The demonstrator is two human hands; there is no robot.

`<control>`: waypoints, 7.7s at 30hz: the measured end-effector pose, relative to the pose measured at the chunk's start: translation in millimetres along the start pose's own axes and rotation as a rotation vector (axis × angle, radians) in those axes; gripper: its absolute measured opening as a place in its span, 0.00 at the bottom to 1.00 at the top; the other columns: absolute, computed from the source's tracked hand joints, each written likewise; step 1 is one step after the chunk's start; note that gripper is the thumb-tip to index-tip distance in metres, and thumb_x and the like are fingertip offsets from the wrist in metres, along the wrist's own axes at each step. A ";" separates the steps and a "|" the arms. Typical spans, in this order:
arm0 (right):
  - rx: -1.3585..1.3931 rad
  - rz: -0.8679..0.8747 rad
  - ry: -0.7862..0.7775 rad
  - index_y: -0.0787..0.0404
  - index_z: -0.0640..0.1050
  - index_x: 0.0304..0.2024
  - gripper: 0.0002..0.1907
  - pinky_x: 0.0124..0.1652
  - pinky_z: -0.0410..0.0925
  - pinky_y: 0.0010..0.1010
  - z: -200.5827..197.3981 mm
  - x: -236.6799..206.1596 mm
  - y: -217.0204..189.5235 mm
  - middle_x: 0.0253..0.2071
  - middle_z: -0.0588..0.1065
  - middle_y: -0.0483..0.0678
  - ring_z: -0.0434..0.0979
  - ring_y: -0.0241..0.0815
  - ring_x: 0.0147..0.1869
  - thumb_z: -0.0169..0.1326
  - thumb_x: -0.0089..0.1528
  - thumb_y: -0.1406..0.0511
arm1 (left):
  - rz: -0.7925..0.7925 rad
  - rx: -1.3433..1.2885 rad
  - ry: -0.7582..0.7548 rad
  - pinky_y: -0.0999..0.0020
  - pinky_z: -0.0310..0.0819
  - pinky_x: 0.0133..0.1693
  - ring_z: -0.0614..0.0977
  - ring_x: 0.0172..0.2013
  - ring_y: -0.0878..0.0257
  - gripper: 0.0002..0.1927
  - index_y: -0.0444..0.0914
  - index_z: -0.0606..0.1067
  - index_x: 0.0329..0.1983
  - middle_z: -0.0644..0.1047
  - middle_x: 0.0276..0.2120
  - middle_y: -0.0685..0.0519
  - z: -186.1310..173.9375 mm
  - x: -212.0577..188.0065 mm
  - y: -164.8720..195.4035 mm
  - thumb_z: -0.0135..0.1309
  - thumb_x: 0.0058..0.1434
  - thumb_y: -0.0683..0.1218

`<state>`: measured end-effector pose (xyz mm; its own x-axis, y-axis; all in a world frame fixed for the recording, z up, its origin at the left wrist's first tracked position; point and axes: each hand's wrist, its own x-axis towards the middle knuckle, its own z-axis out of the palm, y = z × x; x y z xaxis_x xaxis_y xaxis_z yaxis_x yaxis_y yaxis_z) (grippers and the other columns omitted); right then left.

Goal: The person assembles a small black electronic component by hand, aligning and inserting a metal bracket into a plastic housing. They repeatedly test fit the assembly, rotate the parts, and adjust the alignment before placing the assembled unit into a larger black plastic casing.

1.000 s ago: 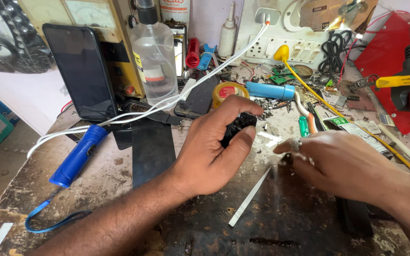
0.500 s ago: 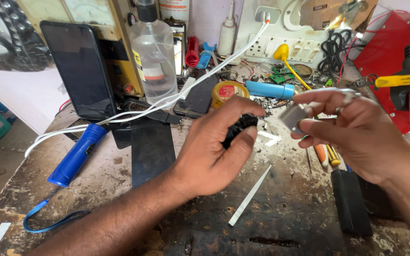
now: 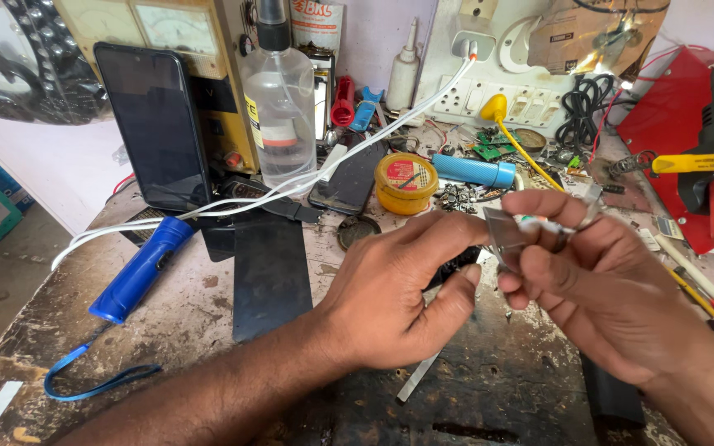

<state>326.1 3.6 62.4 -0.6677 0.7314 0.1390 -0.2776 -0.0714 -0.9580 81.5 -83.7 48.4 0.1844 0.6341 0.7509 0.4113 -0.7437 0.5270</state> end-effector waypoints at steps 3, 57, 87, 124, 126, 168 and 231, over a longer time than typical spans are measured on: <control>0.003 0.017 0.015 0.68 0.72 0.66 0.25 0.43 0.73 0.34 1.1 1.1 6.2 0.46 0.77 0.54 0.79 0.43 0.44 0.59 0.67 0.72 | -0.007 0.008 -0.010 0.56 0.81 0.45 0.84 0.47 0.47 0.17 0.44 0.70 0.60 0.79 0.48 0.49 0.4 -0.6 1.1 0.51 0.68 0.44; 0.120 0.046 0.060 0.64 0.73 0.58 0.12 0.35 0.70 0.29 14.7 9.9 9.4 0.42 0.75 0.48 0.77 0.41 0.43 0.52 0.72 0.67 | -0.079 0.087 0.046 0.52 0.80 0.43 0.84 0.45 0.45 0.20 0.45 0.70 0.63 0.80 0.48 0.47 8.6 5.2 1.6 0.49 0.67 0.47; -0.675 -0.030 0.210 0.64 0.81 0.46 0.10 0.31 0.69 0.23 8.2 26.7 44.1 0.31 0.79 0.42 0.74 0.31 0.29 0.57 0.64 0.66 | -0.483 0.357 -0.393 0.44 0.78 0.33 0.84 0.31 0.39 0.43 0.30 0.48 0.70 0.81 0.30 0.37 4.5 24.0 -4.9 0.51 0.62 0.56; -0.337 0.193 0.205 0.64 0.77 0.42 0.06 0.29 0.73 0.28 -10.4 38.9 48.9 0.36 0.79 0.48 0.82 0.38 0.39 0.56 0.63 0.69 | -0.289 0.472 -0.373 0.51 0.74 0.44 0.81 0.46 0.50 0.13 0.46 0.80 0.43 0.79 0.47 0.50 0.7 2.7 -46.4 0.56 0.62 0.56; -0.342 0.190 0.216 0.64 0.76 0.42 0.06 0.29 0.72 0.28 -9.9 39.0 48.3 0.36 0.79 0.47 0.82 0.37 0.39 0.56 0.64 0.69 | -0.273 0.480 -0.374 0.51 0.74 0.44 0.81 0.47 0.50 0.12 0.46 0.80 0.42 0.79 0.46 0.51 0.7 2.3 -47.1 0.56 0.62 0.56; -0.969 -0.232 0.348 0.61 0.81 0.42 0.08 0.29 0.67 0.16 21.8 16.2 28.7 0.33 0.80 0.39 0.75 0.22 0.31 0.61 0.63 0.65 | -0.152 -0.184 0.091 0.72 0.83 0.40 0.88 0.39 0.65 0.06 0.36 0.78 0.44 0.84 0.39 0.51 12.2 2.6 -26.7 0.62 0.66 0.39; -1.634 -0.974 0.121 0.60 0.75 0.45 0.19 0.45 0.77 0.36 39.2 -15.7 -5.4 0.45 0.77 0.53 0.82 0.48 0.47 0.66 0.54 0.77 | 0.303 0.056 0.012 0.61 0.80 0.54 0.82 0.53 0.51 0.10 0.34 0.75 0.48 0.75 0.57 0.45 -9.8 -0.8 5.3 0.62 0.65 0.36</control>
<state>311.0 -34.1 75.2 -0.6392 0.1587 0.7525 0.4044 0.9017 0.1533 74.8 -90.2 54.5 0.2961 0.3823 0.8753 0.3878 -0.8856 0.2556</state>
